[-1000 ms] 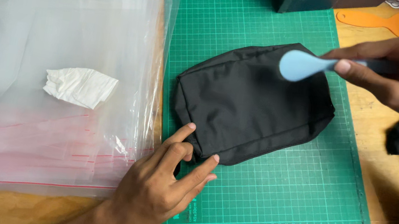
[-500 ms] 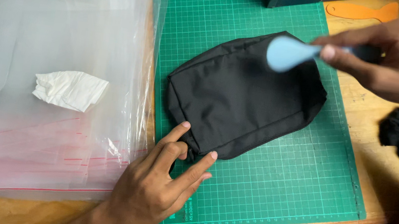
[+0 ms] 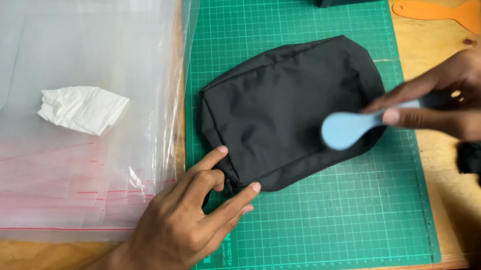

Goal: The person brushes a small black bag with a blue brush, wipes a clear plastic sheet with a dark cloth, and attaches a keychain to the bag's loop before clipping on a shoulder strap.

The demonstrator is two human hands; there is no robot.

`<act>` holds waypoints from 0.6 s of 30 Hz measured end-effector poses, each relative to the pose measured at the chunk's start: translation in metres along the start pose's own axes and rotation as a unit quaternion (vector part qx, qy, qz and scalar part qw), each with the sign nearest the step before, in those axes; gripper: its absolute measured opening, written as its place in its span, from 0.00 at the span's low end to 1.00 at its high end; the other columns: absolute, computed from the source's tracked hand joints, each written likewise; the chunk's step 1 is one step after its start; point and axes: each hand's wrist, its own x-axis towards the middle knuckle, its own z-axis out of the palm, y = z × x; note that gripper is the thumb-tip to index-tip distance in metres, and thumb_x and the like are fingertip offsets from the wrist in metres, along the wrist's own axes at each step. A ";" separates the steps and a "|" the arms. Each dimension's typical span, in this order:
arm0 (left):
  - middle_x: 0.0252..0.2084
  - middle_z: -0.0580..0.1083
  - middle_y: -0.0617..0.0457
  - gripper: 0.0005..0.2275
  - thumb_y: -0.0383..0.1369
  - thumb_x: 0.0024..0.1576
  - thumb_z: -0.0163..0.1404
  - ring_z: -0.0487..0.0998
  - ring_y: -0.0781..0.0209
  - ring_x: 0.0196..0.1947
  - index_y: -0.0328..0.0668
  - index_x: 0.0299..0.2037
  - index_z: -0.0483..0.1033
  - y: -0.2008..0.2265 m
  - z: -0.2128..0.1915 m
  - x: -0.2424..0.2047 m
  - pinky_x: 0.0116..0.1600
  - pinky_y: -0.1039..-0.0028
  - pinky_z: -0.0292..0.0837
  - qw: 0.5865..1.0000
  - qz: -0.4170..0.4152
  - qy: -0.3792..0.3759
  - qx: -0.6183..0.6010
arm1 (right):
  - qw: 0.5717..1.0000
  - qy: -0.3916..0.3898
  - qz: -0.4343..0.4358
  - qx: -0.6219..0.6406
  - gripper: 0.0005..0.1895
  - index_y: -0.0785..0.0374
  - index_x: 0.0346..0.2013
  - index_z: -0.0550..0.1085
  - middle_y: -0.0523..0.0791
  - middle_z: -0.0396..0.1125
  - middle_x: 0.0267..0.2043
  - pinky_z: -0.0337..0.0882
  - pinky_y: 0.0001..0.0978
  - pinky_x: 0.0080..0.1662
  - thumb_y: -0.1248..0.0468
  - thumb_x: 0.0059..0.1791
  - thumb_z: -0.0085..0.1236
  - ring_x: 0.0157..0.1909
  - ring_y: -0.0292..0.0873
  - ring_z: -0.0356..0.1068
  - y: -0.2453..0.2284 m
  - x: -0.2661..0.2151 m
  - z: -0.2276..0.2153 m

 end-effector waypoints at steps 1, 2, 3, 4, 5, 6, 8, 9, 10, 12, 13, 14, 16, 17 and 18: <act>0.36 0.64 0.48 0.16 0.30 0.63 0.60 0.80 0.36 0.57 0.44 0.60 0.75 0.000 0.000 0.000 0.48 0.60 0.81 1.000 0.000 0.000 0.000 | 1.000 0.000 0.000 0.000 0.18 0.49 0.43 0.90 0.34 0.87 0.46 0.79 0.21 0.56 0.57 0.40 0.67 0.51 0.25 0.83 -0.001 0.002 0.003; 0.37 0.65 0.47 0.16 0.30 0.63 0.61 0.80 0.37 0.57 0.45 0.60 0.75 0.000 0.000 0.001 0.48 0.61 0.80 1.000 -0.001 0.001 0.005 | 0.994 0.034 0.028 -0.098 0.17 0.39 0.46 0.87 0.41 0.80 0.27 0.70 0.28 0.40 0.51 0.43 0.63 0.33 0.34 0.66 -0.002 0.004 0.007; 0.37 0.66 0.47 0.16 0.30 0.63 0.61 0.80 0.37 0.57 0.46 0.60 0.75 0.000 0.000 0.001 0.47 0.61 0.80 1.000 -0.001 0.002 0.010 | 0.978 0.069 0.054 -0.190 0.17 0.29 0.48 0.84 0.48 0.72 0.09 0.60 0.35 0.23 0.45 0.45 0.60 0.15 0.41 0.48 -0.003 0.005 0.011; 0.37 0.66 0.47 0.16 0.30 0.63 0.61 0.80 0.37 0.57 0.46 0.60 0.75 0.000 -0.001 0.001 0.47 0.61 0.80 1.000 -0.001 0.001 0.009 | 0.978 0.068 0.056 -0.189 0.17 0.29 0.48 0.84 0.48 0.72 0.09 0.60 0.35 0.23 0.45 0.45 0.60 0.15 0.41 0.48 0.012 0.004 0.016; 0.42 0.67 0.45 0.17 0.31 0.63 0.61 0.80 0.38 0.57 0.43 0.61 0.75 0.000 -0.001 0.002 0.51 0.60 0.80 1.000 -0.005 -0.005 0.015 | 0.933 0.214 0.050 -0.286 0.13 0.34 0.55 0.86 0.42 0.71 0.18 0.61 0.35 0.25 0.45 0.59 0.61 0.22 0.42 0.60 0.028 0.002 0.021; 0.46 0.68 0.44 0.18 0.31 0.63 0.61 0.79 0.39 0.58 0.41 0.62 0.74 -0.001 -0.002 0.002 0.55 0.59 0.81 1.000 -0.009 -0.010 0.023 | 0.856 0.354 0.041 -0.375 0.11 0.40 0.63 0.87 0.36 0.71 0.27 0.62 0.36 0.28 0.45 0.72 0.62 0.28 0.43 0.72 0.043 0.001 0.026; 0.51 0.68 0.40 0.20 0.33 0.63 0.61 0.79 0.42 0.55 0.43 0.64 0.72 -0.002 -0.001 0.001 0.55 0.60 0.80 0.999 -0.024 -0.015 0.030 | 0.901 0.348 -0.023 -0.258 0.10 0.53 0.63 0.84 0.39 0.63 0.25 0.54 0.33 0.28 0.56 0.72 0.58 0.26 0.40 0.60 0.029 0.000 0.019; 0.57 0.69 0.36 0.22 0.35 0.63 0.61 0.79 0.46 0.52 0.46 0.65 0.71 -0.003 -0.002 0.001 0.56 0.61 0.80 0.998 -0.040 -0.021 0.038 | 0.929 0.335 -0.090 -0.131 0.09 0.67 0.62 0.82 0.43 0.55 0.23 0.46 0.31 0.29 0.68 0.72 0.56 0.23 0.38 0.48 0.021 0.000 0.015; 0.57 0.69 0.36 0.22 0.35 0.63 0.61 0.79 0.46 0.52 0.46 0.65 0.71 -0.003 -0.002 0.003 0.56 0.61 0.80 0.998 -0.041 -0.020 0.041 | 0.929 0.335 -0.092 -0.131 0.09 0.67 0.62 0.82 0.43 0.55 0.23 0.46 0.31 0.29 0.68 0.72 0.56 0.23 0.38 0.48 0.005 -0.004 0.011; 0.50 0.73 0.41 0.13 0.31 0.61 0.61 0.77 0.44 0.51 0.38 0.54 0.78 -0.003 -0.002 0.007 0.53 0.59 0.78 0.999 -0.016 -0.005 0.031 | 0.988 0.137 -0.041 -0.058 0.11 0.51 0.41 0.87 0.43 0.57 0.06 0.48 0.31 0.19 0.57 0.49 0.60 0.13 0.37 0.47 -0.025 -0.014 0.004; 0.50 0.73 0.41 0.13 0.31 0.61 0.61 0.77 0.44 0.51 0.38 0.54 0.78 -0.004 -0.001 0.006 0.53 0.59 0.78 0.999 -0.017 -0.004 0.033 | 0.988 0.137 -0.044 -0.058 0.11 0.51 0.41 0.87 0.43 0.57 0.06 0.48 0.31 0.19 0.57 0.49 0.60 0.13 0.37 0.47 -0.030 -0.012 0.010; 0.49 0.74 0.42 0.13 0.31 0.60 0.63 0.78 0.45 0.50 0.39 0.53 0.79 -0.004 -0.001 0.006 0.53 0.60 0.79 0.999 -0.020 0.000 0.034 | 0.992 0.087 -0.057 -0.074 0.13 0.44 0.43 0.87 0.43 0.64 0.06 0.54 0.33 0.18 0.53 0.46 0.61 0.10 0.39 0.53 -0.034 -0.012 0.016; 0.47 0.74 0.43 0.13 0.31 0.59 0.64 0.78 0.45 0.50 0.40 0.52 0.80 -0.004 0.000 0.006 0.53 0.60 0.79 0.999 -0.022 0.003 0.033 | 0.993 0.036 -0.070 -0.087 0.16 0.38 0.44 0.88 0.42 0.72 0.05 0.61 0.36 0.17 0.48 0.43 0.62 0.07 0.42 0.58 -0.037 -0.011 0.026; 0.47 0.74 0.44 0.13 0.31 0.59 0.65 0.78 0.46 0.50 0.40 0.51 0.80 -0.004 0.000 0.006 0.53 0.60 0.79 0.999 -0.021 0.007 0.035 | 0.983 0.055 -0.021 -0.175 0.16 0.31 0.45 0.85 0.44 0.73 0.09 0.63 0.40 0.21 0.44 0.44 0.59 0.14 0.49 0.65 -0.037 -0.012 0.028; 0.46 0.74 0.45 0.12 0.31 0.59 0.65 0.78 0.46 0.49 0.41 0.50 0.80 -0.004 0.000 0.007 0.52 0.61 0.79 0.999 -0.018 0.012 0.038 | 0.963 0.075 0.027 -0.259 0.15 0.23 0.45 0.82 0.46 0.74 0.13 0.65 0.45 0.26 0.40 0.46 0.56 0.21 0.57 0.71 -0.037 -0.012 0.030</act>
